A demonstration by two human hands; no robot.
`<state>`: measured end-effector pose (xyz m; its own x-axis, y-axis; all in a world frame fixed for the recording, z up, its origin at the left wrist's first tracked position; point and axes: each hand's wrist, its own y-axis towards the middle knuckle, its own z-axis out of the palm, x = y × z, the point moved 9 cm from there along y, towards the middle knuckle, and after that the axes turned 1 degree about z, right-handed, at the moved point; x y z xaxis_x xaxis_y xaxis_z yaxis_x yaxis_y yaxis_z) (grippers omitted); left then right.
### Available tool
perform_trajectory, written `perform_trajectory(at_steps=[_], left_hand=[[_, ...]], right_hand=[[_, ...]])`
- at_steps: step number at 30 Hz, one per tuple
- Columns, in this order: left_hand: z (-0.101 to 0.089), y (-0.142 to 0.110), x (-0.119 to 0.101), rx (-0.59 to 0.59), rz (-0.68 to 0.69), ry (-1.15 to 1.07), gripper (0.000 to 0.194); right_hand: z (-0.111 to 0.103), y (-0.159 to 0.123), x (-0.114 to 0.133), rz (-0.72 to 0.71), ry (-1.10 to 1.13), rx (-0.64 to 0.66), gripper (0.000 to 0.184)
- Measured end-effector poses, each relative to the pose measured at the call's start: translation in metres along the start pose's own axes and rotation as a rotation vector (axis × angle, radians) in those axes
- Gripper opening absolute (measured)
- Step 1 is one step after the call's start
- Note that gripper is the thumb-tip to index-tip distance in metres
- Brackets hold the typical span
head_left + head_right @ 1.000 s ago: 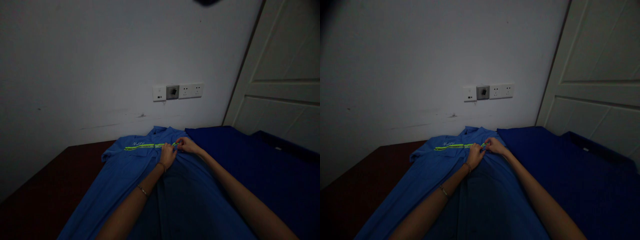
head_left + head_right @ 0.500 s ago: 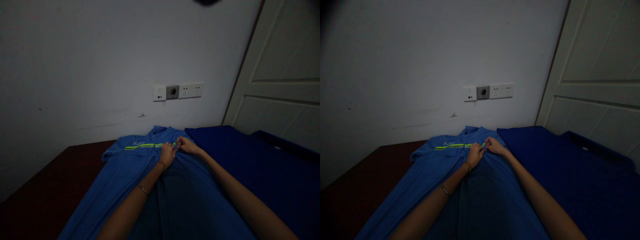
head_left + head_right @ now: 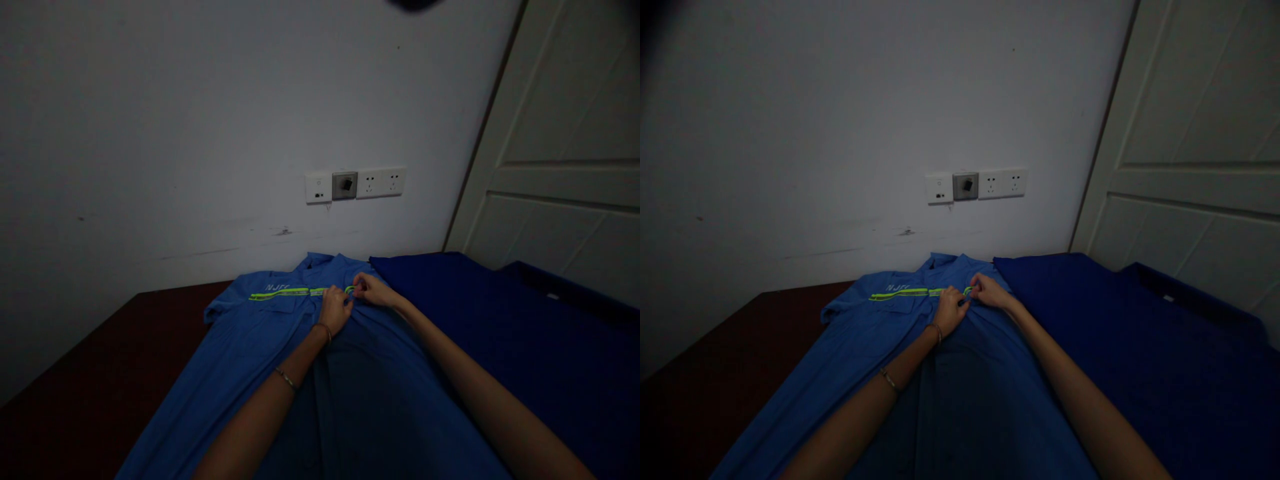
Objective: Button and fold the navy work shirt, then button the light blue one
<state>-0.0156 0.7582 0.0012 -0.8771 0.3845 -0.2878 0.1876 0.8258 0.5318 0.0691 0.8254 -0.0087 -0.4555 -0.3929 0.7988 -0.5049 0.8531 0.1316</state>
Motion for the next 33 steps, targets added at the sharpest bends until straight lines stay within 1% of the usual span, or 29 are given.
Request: perform_trajectory(at_steps=[4,7,13,16,19,23,29,33], left_hand=[[0.001,0.0,0.001,-0.01,0.009,-0.001,0.01],[0.001,0.0,0.001,-0.025,0.013,-0.008,0.011],[0.0,0.001,-0.002,0.009,0.011,-0.011,0.014],[-0.001,0.001,-0.003,0.013,0.024,-0.025,0.017],[0.001,0.002,-0.001,0.03,0.049,-0.064,0.021],[0.004,0.005,0.004,0.035,0.063,-0.132,0.026],[0.0,0.007,0.006,0.031,0.012,-0.242,0.023],[-0.002,0.007,0.005,0.014,0.002,-0.247,0.019]], right_hand=[[0.001,0.001,0.0,-0.026,0.004,-0.007,0.018],[0.002,0.0,-0.001,-0.012,0.037,-0.001,0.018],[0.002,0.001,-0.005,0.022,0.129,0.003,0.021],[0.003,0.001,-0.009,0.061,0.193,0.019,0.024],[0.004,0.001,-0.013,0.097,0.25,0.031,0.027],[0.004,0.002,-0.019,0.139,0.33,0.015,0.03],[0.001,-0.002,-0.03,0.243,0.473,-0.048,0.035],[-0.002,-0.01,-0.035,0.345,0.536,-0.068,0.038]])
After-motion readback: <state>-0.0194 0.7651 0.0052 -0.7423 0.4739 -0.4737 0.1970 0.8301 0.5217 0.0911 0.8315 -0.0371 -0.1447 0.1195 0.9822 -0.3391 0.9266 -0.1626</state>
